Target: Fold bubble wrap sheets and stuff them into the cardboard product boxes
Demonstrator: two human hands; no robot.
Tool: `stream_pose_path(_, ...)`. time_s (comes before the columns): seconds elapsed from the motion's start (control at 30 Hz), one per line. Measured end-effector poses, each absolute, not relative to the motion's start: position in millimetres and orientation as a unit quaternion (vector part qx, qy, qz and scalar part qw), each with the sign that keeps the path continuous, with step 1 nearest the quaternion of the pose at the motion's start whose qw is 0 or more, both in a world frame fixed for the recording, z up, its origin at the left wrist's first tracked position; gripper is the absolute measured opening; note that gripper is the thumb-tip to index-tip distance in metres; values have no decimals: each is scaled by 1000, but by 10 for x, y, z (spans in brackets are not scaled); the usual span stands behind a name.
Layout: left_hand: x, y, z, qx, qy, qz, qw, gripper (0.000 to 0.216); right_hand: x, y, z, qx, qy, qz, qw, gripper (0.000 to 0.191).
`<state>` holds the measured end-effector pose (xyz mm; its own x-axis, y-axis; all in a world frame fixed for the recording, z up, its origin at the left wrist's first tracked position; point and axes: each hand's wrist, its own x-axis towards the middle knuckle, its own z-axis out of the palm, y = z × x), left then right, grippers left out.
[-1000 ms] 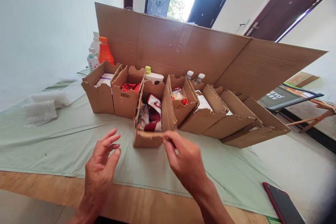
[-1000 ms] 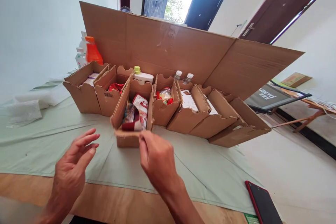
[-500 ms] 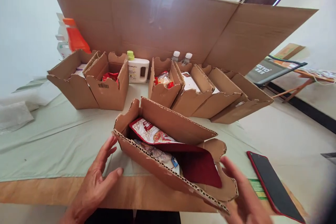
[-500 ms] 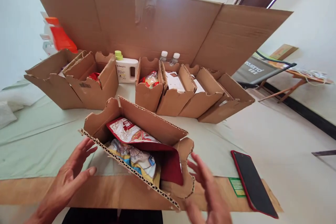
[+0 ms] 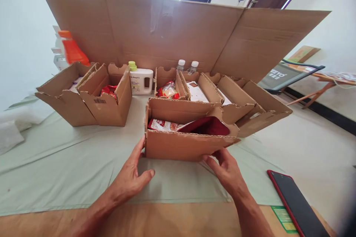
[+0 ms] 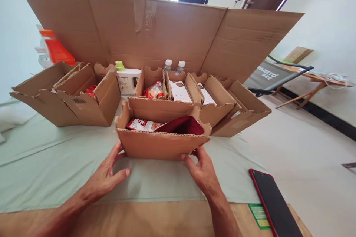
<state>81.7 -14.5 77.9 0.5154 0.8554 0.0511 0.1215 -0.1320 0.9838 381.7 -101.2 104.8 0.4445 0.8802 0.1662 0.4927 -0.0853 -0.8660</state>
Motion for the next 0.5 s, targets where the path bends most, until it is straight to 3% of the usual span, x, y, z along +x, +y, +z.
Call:
stream_pose_path(0.17, 813, -223, 638, 674, 375, 317, 553, 89, 3782, -1081, 823, -697, -451, 229, 508, 41)
stream_pose_path(0.37, 959, -169, 688, 679, 313, 294, 596, 96, 3830, -1107, 746, -721, -416, 164, 530, 42)
stream_pose_path(0.5, 1026, -56, 729, 682, 302, 283, 603, 101, 3908, -1188, 698, -760, -396, 143, 495, 48)
